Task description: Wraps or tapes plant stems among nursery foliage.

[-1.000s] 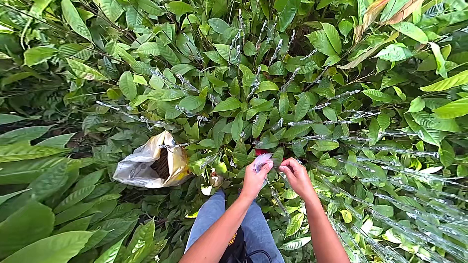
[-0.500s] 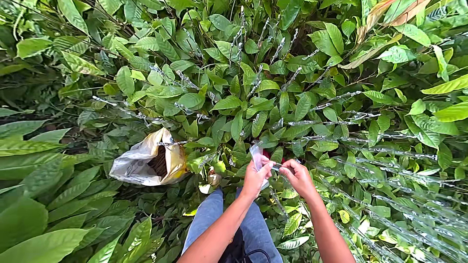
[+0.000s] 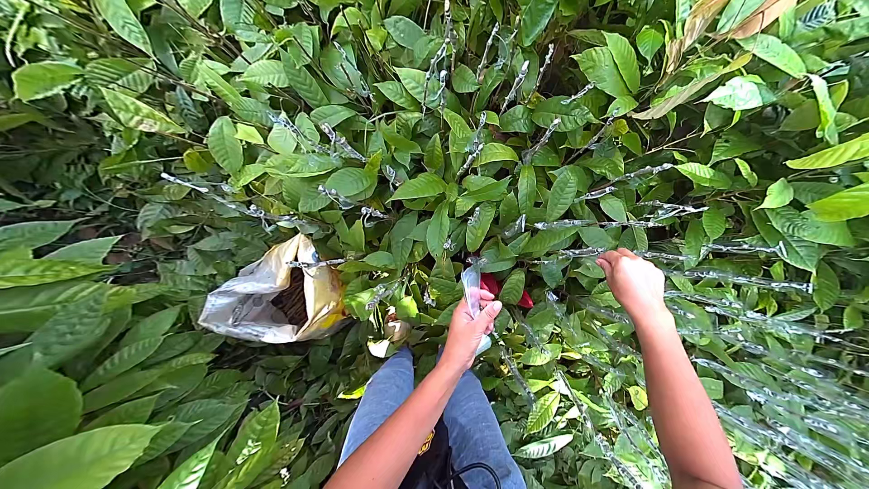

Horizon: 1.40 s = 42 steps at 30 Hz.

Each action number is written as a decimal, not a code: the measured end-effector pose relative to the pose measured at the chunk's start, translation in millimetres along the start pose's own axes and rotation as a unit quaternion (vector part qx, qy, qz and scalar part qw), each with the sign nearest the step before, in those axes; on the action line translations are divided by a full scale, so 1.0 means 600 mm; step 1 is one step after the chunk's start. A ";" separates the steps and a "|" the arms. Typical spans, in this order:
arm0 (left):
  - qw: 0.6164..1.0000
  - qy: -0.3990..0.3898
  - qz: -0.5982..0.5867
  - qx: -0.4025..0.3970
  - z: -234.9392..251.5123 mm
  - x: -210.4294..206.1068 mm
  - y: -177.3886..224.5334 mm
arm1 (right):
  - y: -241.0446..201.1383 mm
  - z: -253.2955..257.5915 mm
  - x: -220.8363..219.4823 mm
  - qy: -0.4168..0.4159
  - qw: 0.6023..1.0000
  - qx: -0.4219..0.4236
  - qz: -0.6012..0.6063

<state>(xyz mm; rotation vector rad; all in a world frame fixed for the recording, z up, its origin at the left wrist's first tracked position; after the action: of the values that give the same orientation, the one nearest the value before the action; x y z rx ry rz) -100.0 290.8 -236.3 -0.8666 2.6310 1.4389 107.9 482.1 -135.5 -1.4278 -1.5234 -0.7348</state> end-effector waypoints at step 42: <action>0.996 -0.001 0.016 0.093 -0.013 0.044 -0.021 | -0.110 0.130 -0.423 -0.271 0.961 -0.026 -0.047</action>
<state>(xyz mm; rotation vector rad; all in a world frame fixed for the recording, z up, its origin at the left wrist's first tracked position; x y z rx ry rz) -114.4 267.2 -248.4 -0.8061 2.7346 1.1748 10.5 427.7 -385.6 -1.6948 -2.0099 -0.4546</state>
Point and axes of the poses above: each hand's wrist, its own z-axis towards the middle knuckle, its own x-axis out of the back of the hand, y = z × x, the point moved 8 cm from there along z, towards the middle knuckle, and after that the axes turned 11 degrees about z, right-handed, at the moved point
